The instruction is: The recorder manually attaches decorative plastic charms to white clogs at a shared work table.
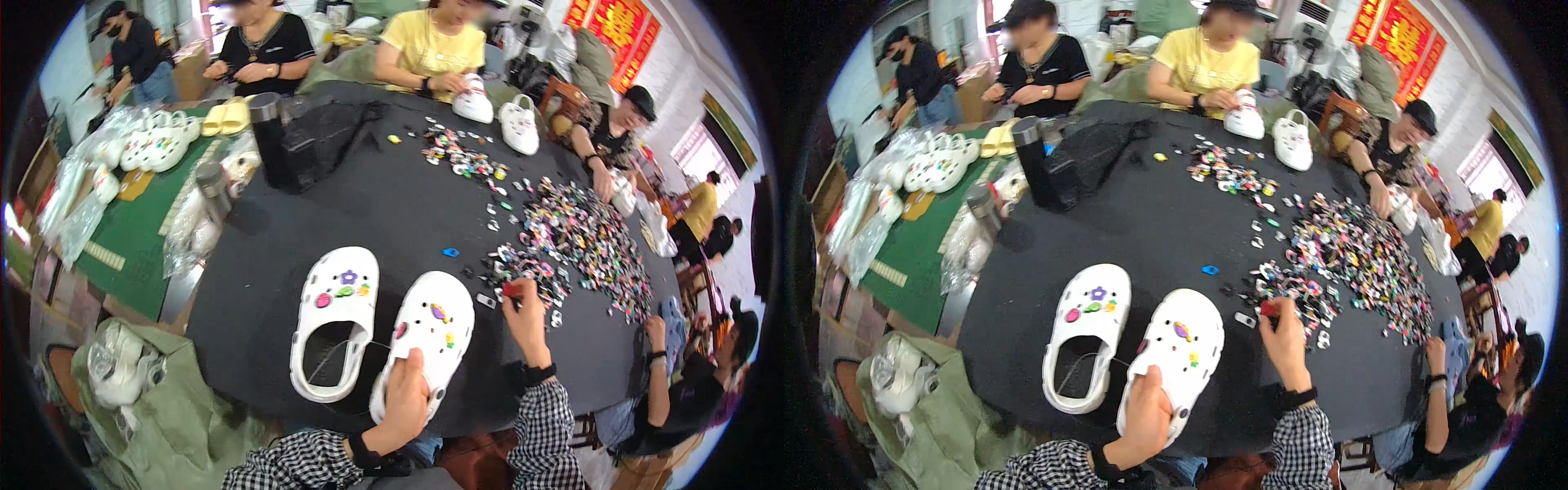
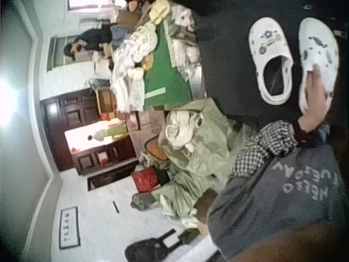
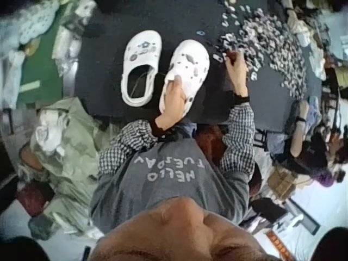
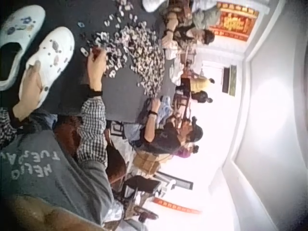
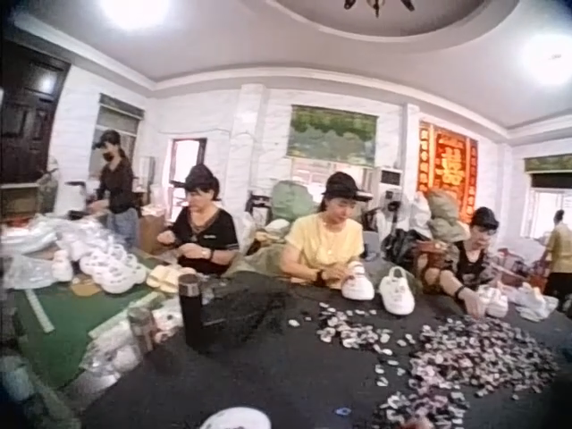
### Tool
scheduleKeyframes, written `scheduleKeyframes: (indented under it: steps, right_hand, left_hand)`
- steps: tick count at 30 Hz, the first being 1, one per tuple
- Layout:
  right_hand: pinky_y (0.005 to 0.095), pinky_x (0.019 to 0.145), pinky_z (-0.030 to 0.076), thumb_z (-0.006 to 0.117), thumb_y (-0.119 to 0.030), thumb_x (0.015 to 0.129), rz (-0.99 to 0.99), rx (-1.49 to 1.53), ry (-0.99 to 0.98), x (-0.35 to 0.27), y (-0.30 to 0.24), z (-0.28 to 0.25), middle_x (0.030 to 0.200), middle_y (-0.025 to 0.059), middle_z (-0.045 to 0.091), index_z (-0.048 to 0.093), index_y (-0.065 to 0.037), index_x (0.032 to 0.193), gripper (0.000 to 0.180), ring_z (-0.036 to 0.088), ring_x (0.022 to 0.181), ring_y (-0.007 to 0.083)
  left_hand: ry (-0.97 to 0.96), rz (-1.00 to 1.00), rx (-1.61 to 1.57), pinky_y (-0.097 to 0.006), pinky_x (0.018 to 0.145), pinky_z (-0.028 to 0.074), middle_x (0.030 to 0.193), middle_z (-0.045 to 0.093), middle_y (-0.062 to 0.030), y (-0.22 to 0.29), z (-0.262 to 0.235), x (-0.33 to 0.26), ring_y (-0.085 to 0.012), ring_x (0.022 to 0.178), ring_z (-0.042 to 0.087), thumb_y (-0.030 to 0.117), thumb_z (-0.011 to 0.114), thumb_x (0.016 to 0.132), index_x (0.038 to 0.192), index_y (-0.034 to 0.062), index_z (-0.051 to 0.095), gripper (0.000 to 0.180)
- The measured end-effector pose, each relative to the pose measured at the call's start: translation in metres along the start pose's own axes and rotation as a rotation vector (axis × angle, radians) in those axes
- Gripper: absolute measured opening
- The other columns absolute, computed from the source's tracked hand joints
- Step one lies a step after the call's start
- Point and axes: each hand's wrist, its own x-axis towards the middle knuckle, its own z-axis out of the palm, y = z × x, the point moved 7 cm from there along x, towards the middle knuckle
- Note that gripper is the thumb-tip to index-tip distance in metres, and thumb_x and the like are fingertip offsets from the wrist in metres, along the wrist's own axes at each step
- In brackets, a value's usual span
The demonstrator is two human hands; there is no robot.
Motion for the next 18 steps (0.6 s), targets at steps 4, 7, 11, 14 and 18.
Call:
scheduleKeyframes:
  steps: [4, 7, 11, 14, 18]
  right_hand:
    - [0.0349, 0.077, 0.053, 0.066, 0.000, 0.083, -0.057, -0.096, 0.015, -0.002, 0.002, -0.014, 0.100, 0.0151, 0.067, 0.056, -0.001, 0.112, 0.031, 0.068, 0.088, 0.0253]
    - [0.0329, 0.076, 0.053, 0.067, 0.001, 0.082, -0.034, -0.016, 0.004, -0.003, 0.002, -0.013, 0.096, 0.0143, 0.068, 0.058, -0.001, 0.111, 0.031, 0.067, 0.085, 0.0234]
    - [0.0334, 0.071, 0.051, 0.066, 0.000, 0.080, 0.031, -0.023, 0.036, -0.004, 0.023, -0.026, 0.092, 0.0137, 0.066, 0.058, -0.001, 0.111, 0.032, 0.063, 0.077, 0.0229]
    - [0.0342, 0.072, 0.051, 0.065, -0.001, 0.080, 0.065, -0.030, -0.036, -0.004, 0.024, -0.031, 0.096, 0.0142, 0.063, 0.059, -0.001, 0.112, 0.033, 0.062, 0.078, 0.0241]
    - [0.0365, 0.073, 0.051, 0.063, 0.000, 0.079, -0.054, -0.059, -0.029, 0.001, 0.008, -0.026, 0.102, 0.0139, 0.062, 0.061, -0.002, 0.114, 0.035, 0.061, 0.085, 0.0267]
  left_hand:
    - [-0.084, 0.111, -0.132, -0.030, 0.090, 0.045, 0.119, 0.060, -0.0136, 0.011, 0.018, 0.000, -0.0137, 0.104, 0.058, 0.032, 0.037, 0.106, 0.131, -0.0066, 0.045, 0.046]
    - [-0.060, 0.125, 0.256, -0.034, 0.103, 0.040, 0.131, 0.053, -0.0173, 0.012, 0.001, 0.005, -0.0212, 0.117, 0.055, 0.030, 0.035, 0.106, 0.136, -0.0082, 0.038, 0.048]
    - [-0.147, 0.107, -0.270, -0.039, 0.111, 0.035, 0.139, 0.048, -0.0195, 0.016, 0.021, 0.006, -0.0279, 0.127, 0.050, 0.029, 0.040, 0.105, 0.140, -0.0070, 0.034, 0.050]
    - [-0.157, 0.123, -0.274, -0.041, 0.112, 0.033, 0.142, 0.044, -0.0184, 0.021, 0.024, 0.006, -0.0279, 0.130, 0.047, 0.030, 0.043, 0.104, 0.143, -0.0037, 0.030, 0.052]
    - [-0.130, 0.117, -0.268, -0.041, 0.112, 0.033, 0.142, 0.043, -0.0186, 0.018, 0.023, 0.010, -0.0277, 0.131, 0.045, 0.030, 0.043, 0.104, 0.143, -0.0030, 0.029, 0.053]
